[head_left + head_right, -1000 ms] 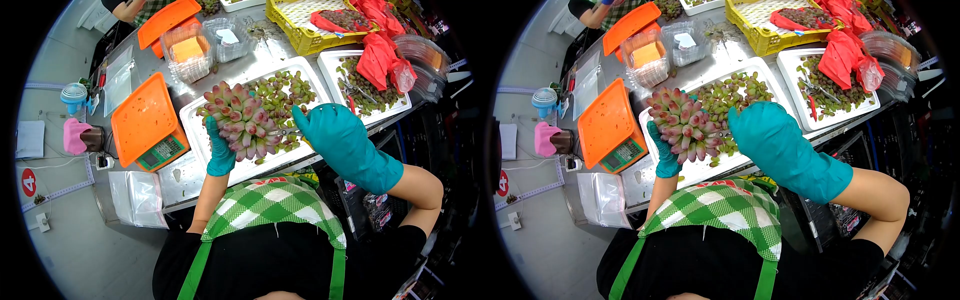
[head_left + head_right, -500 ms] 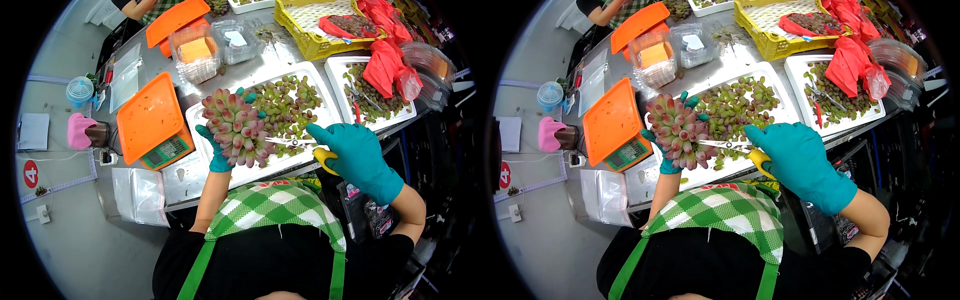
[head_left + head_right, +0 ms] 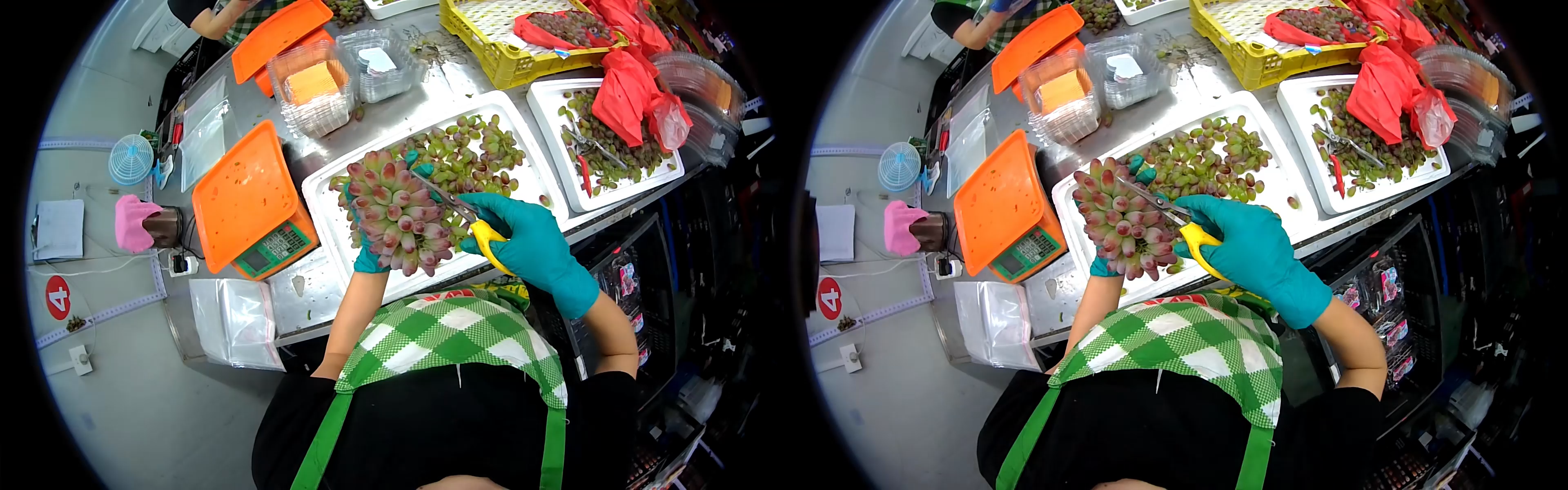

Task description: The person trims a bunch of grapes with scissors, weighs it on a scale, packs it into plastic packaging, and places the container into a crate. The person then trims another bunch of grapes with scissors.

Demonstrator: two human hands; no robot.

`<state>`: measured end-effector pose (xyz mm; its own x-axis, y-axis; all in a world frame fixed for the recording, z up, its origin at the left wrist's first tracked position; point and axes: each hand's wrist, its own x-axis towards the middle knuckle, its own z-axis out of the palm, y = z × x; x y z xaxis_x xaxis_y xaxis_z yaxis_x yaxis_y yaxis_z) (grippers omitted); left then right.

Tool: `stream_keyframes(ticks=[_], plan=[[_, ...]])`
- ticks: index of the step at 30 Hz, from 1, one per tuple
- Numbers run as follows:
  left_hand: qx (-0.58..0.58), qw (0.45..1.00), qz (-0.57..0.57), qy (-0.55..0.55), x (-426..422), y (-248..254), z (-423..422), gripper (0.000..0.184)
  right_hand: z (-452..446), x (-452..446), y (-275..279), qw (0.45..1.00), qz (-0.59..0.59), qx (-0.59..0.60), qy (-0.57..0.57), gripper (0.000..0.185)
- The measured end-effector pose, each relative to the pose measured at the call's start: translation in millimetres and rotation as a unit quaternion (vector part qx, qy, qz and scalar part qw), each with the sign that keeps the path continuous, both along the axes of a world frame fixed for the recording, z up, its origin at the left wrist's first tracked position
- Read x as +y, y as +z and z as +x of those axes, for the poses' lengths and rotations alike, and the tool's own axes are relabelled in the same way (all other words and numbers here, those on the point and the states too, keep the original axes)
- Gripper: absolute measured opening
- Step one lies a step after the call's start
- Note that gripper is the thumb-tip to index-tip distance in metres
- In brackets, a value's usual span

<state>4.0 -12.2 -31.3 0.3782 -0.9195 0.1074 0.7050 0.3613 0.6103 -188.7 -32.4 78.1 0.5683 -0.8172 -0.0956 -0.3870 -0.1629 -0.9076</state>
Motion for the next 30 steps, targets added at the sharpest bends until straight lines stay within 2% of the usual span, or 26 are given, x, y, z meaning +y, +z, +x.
stream_keyframes(ticks=[3, 4, 7, 9, 10, 13, 14, 17, 18, 21, 22, 25, 26, 28, 30], plan=[[-0.045, 0.988, 0.050, -0.142, 5, 2, 4, 0.047, 6, 3, -25, 0.995, -0.003, -0.088, -0.043, 0.039], [-0.048, 0.989, 0.029, -0.138, 6, 6, 1, 0.047, 8, 4, -28, 0.992, -0.006, -0.114, -0.061, 0.038], [-0.276, 0.959, 0.054, -0.046, 1, 10, -9, 0.051, 8, 3, -19, 0.998, -0.026, -0.044, -0.048, 0.038], [-0.072, 0.985, 0.072, -0.140, 5, -7, 2, 0.051, 9, 2, -20, 0.997, -0.013, -0.052, -0.050, 0.039], [0.033, 0.979, 0.080, -0.184, 6, -14, 5, 0.051, 9, 2, -21, 0.997, -0.007, -0.056, -0.050, 0.039], [0.029, 0.977, 0.065, -0.201, 3, -5, 4, 0.054, 9, 1, -29, 0.995, 0.002, -0.077, -0.057, 0.040], [0.052, 0.972, 0.087, -0.212, 2, -9, 6, 0.059, 9, 1, -27, 0.996, 0.004, -0.070, -0.058, 0.040], [0.110, 0.960, 0.022, -0.256, 0, -6, 13, 0.065, 9, 0, -24, 0.996, 0.009, -0.058, -0.065, 0.040], [0.191, 0.944, 0.015, -0.269, -1, -6, 12, 0.070, 8, 0, -26, 0.996, 0.011, -0.060, -0.068, 0.040], [0.108, 0.959, 0.063, -0.256, -1, 3, 11, 0.061, 8, 0, -21, 0.996, 0.036, -0.041, -0.069, 0.038], [0.092, 0.958, 0.072, -0.260, -2, 9, 8, 0.066, 8, 0, -18, 0.996, 0.047, -0.031, -0.068, 0.038], [0.090, 0.958, 0.081, -0.260, -2, 3, 10, 0.065, 10, 1, -27, 0.985, 0.084, -0.112, -0.101, 0.042], [0.085, 0.957, 0.055, -0.273, -1, 4, 9, 0.065, 11, 0, -28, 0.987, 0.037, -0.113, -0.108, 0.043], [0.053, 0.964, 0.102, -0.240, -1, 11, 3, 0.070, 16, -4, -28, 0.984, -0.056, -0.113, -0.123, 0.046], [0.017, 0.964, 0.126, -0.231, 3, 13, 0, 0.070, 20, -7, -25, 0.981, -0.100, -0.109, -0.121, 0.050]])
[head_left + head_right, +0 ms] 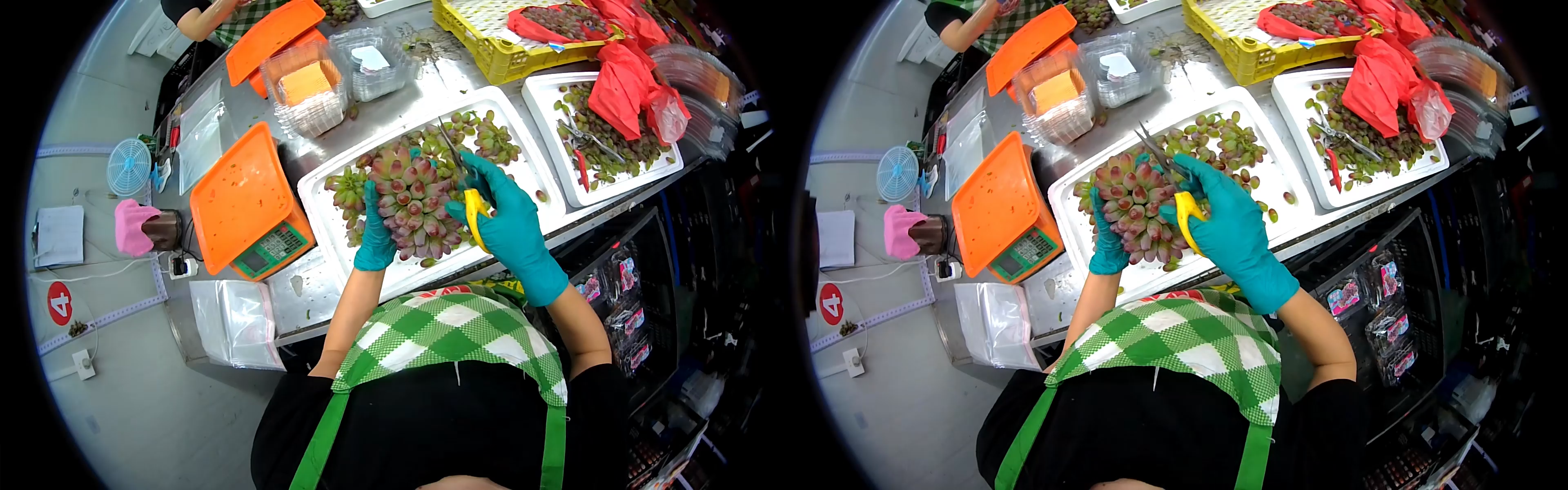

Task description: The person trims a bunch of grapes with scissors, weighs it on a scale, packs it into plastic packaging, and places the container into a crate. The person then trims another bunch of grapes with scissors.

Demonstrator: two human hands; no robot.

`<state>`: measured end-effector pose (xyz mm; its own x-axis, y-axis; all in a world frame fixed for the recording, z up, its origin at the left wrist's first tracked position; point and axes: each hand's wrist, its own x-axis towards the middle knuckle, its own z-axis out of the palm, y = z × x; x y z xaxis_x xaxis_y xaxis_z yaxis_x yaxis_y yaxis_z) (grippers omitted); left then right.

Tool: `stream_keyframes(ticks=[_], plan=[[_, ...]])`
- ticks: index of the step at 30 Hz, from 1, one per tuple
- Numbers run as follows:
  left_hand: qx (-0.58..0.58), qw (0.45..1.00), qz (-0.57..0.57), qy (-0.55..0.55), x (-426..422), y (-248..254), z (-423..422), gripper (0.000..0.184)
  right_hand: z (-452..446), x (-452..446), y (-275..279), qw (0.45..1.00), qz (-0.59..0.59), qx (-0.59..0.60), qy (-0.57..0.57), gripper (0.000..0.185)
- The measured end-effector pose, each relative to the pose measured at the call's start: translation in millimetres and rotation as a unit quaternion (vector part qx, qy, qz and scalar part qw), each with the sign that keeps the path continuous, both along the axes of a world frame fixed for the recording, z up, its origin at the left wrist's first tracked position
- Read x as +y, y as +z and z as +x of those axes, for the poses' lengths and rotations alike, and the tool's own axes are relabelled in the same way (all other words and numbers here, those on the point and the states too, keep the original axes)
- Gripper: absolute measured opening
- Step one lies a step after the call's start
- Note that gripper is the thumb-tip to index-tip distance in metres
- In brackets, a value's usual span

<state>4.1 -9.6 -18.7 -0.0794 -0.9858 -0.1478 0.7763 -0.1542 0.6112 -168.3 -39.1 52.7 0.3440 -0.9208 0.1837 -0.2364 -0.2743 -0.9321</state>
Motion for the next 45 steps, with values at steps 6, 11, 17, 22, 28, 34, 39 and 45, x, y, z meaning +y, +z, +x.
stream_keyframes(ticks=[6, 11, 17, 22, 28, 34, 39, 45], plan=[[-0.082, 0.995, 0.057, 0.032, 9, 2, -3, 0.063, 15, -5, 2, 0.997, -0.070, 0.033, 0.008, 0.065], [-0.095, 0.991, 0.074, 0.055, 11, -1, -5, 0.060, 14, -3, -1, 0.998, 0.008, 0.059, 0.022, 0.063], [-0.095, 0.992, 0.072, 0.032, 5, -8, -5, 0.061, 10, -4, -15, 0.998, 0.051, 0.036, 0.005, 0.058], [-0.082, 0.994, 0.065, 0.031, -2, -3, -8, 0.060, 6, -3, -21, 0.997, 0.068, 0.003, -0.024, 0.053], [-0.066, 0.990, 0.091, 0.083, -2, -1, -12, 0.054, 3, 2, -11, 0.990, -0.096, 0.094, -0.038, 0.055], [-0.104, 0.980, 0.126, 0.113, 1, -7, -14, 0.050, 14, 7, -18, 0.960, -0.200, 0.192, 0.020, 0.053], [-0.089, 0.981, 0.143, 0.098, -3, -16, -9, 0.048, 16, 6, -19, 0.977, -0.135, 0.162, 0.027, 0.049], [-0.050, 0.988, 0.114, 0.087, 5, 13, -17, 0.045, 12, 3, -15, 0.999, 0.035, 0.006, 0.022, 0.038]])
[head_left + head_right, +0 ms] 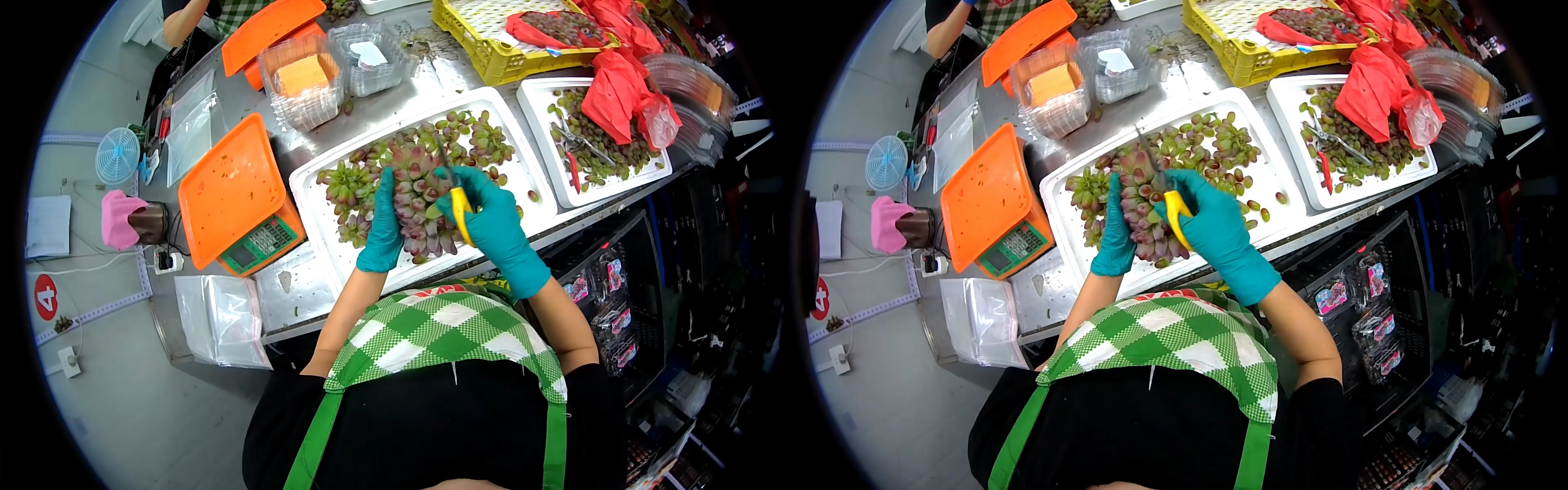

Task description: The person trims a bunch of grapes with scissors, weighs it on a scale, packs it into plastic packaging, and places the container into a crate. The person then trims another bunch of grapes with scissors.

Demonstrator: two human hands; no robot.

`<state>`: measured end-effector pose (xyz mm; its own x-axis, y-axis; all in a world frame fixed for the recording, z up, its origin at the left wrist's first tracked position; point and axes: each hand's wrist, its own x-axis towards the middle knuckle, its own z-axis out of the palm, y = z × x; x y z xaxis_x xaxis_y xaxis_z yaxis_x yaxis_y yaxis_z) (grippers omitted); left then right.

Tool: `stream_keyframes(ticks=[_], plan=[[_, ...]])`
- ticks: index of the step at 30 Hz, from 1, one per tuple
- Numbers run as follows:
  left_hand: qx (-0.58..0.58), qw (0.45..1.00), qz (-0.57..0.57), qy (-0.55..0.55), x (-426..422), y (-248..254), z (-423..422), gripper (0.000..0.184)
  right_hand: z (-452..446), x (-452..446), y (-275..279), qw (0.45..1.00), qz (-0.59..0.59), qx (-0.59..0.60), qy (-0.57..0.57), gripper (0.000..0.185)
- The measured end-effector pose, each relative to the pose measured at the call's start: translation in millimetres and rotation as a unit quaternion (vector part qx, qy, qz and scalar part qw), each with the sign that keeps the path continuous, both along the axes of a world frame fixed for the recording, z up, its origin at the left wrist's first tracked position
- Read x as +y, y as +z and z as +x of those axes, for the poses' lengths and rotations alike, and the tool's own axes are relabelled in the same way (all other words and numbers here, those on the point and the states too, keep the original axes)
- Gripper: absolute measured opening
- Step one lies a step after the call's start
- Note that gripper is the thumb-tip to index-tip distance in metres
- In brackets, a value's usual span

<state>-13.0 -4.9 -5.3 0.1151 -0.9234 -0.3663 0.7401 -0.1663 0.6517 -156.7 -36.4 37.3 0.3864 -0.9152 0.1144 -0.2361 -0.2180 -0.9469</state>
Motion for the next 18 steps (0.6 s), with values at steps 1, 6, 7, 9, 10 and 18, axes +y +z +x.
stream_keyframes(ticks=[1, 6, 7, 9, 10, 18], plan=[[0.011, 1.000, 0.015, 0.012, -1, 6, -2, 0.041, -1, -1, 3, 0.999, 0.027, -0.040, -0.007, 0.037], [0.199, 0.975, -0.082, -0.051, -3, -28, 22, 0.056, -41, -16, 48, 0.930, -0.251, 0.248, 0.100, 0.046], [0.343, 0.920, -0.161, -0.100, -6, -29, 26, 0.056, -47, -18, 53, 0.890, -0.298, 0.319, 0.127, 0.048], [0.125, 0.990, -0.060, -0.028, -1, -20, 25, 0.056, -55, -21, 56, 0.846, -0.326, 0.395, 0.148, 0.048], [0.016, 1.000, 0.010, -0.008, 1, -13, 23, 0.056, -56, -21, 57, 0.821, -0.339, 0.432, 0.157, 0.049], [-0.031, 0.999, -0.005, -0.008, 3, -11, 17, 0.055, -40, -25, 74, 0.696, -0.457, 0.522, 0.188, 0.033]])
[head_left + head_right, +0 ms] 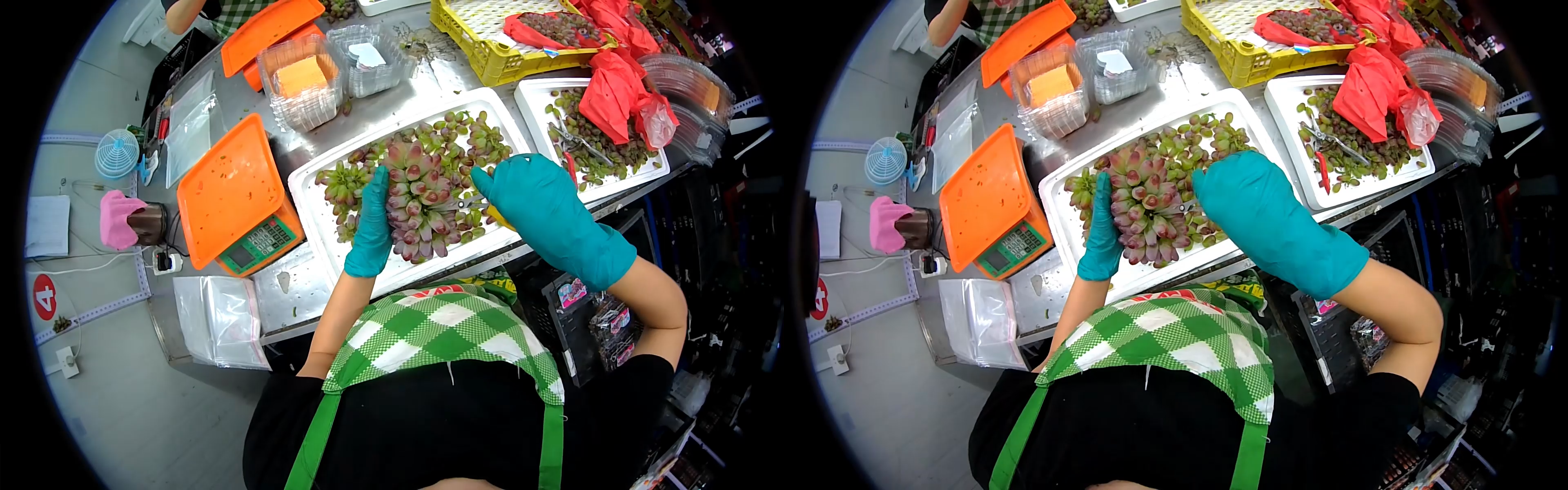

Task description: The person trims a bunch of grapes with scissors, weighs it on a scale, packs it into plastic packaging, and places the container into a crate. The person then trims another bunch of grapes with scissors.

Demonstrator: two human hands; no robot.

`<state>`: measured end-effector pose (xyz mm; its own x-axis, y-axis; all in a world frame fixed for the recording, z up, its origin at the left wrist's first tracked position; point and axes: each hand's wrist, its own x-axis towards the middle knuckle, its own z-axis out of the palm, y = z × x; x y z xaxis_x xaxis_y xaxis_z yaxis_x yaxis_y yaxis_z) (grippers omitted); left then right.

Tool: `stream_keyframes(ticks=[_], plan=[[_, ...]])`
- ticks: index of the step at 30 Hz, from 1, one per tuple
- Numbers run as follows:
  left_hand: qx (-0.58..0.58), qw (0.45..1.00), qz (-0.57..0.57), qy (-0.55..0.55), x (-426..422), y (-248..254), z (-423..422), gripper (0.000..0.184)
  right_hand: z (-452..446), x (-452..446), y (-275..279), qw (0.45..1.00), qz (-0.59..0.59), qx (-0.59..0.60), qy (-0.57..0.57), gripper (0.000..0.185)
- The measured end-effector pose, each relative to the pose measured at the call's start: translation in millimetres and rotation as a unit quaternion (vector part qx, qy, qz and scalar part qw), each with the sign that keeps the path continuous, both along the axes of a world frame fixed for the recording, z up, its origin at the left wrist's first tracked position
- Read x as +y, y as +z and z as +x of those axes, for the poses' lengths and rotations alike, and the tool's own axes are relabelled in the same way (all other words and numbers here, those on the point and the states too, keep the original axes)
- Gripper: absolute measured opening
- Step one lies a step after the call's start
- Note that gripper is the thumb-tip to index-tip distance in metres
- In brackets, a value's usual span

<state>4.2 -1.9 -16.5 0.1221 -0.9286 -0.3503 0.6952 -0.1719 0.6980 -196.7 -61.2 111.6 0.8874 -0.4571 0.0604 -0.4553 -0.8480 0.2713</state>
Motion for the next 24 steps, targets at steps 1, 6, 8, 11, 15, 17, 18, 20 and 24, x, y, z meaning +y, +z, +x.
stream_keyframes(ticks=[1, 6, 8, 11, 15, 17, 18, 20, 24], plan=[[-0.006, 1.000, 0.002, -0.003, 1, 3, -1, 0.055, 2, 0, 2, 1.000, 0.007, 0.013, -0.001, 0.033], [-0.011, 1.000, 0.000, 0.013, 2, -1, -1, 0.055, 10, 3, 10, 0.996, 0.016, 0.084, 0.009, 0.032], [-0.007, 1.000, 0.000, 0.015, 3, 8, -4, 0.056, 13, 7, 8, 0.994, 0.012, 0.108, -0.005, 0.031], [-0.013, 1.000, 0.004, 0.017, 4, 23, -7, 0.057, 12, 7, 4, 0.997, 0.011, 0.072, 0.025, 0.029], [-0.021, 1.000, 0.015, 0.013, 5, 22, -6, 0.059, 14, 9, 3, 0.998, 0.021, 0.044, 0.032, 0.026], [-0.013, 1.000, 0.009, 0.014, 5, 21, -6, 0.060, 11, 8, 2, 0.998, 0.025, 0.019, 0.047, 0.025], [-0.006, 1.000, 0.003, 0.018, 5, 23, -9, 0.060, 11, 8, 1, 0.998, 0.028, 0.014, 0.046, 0.025], [0.013, 1.000, -0.005, 0.018, 5, 22, -10, 0.061, 12, 8, -1, 0.999, 0.033, 0.004, 0.043, 0.025], [0.040, 0.999, -0.009, 0.001, 2, 13, -7, 0.061, 9, 9, -2, 0.999, 0.011, 0.014, 0.047, 0.022]])
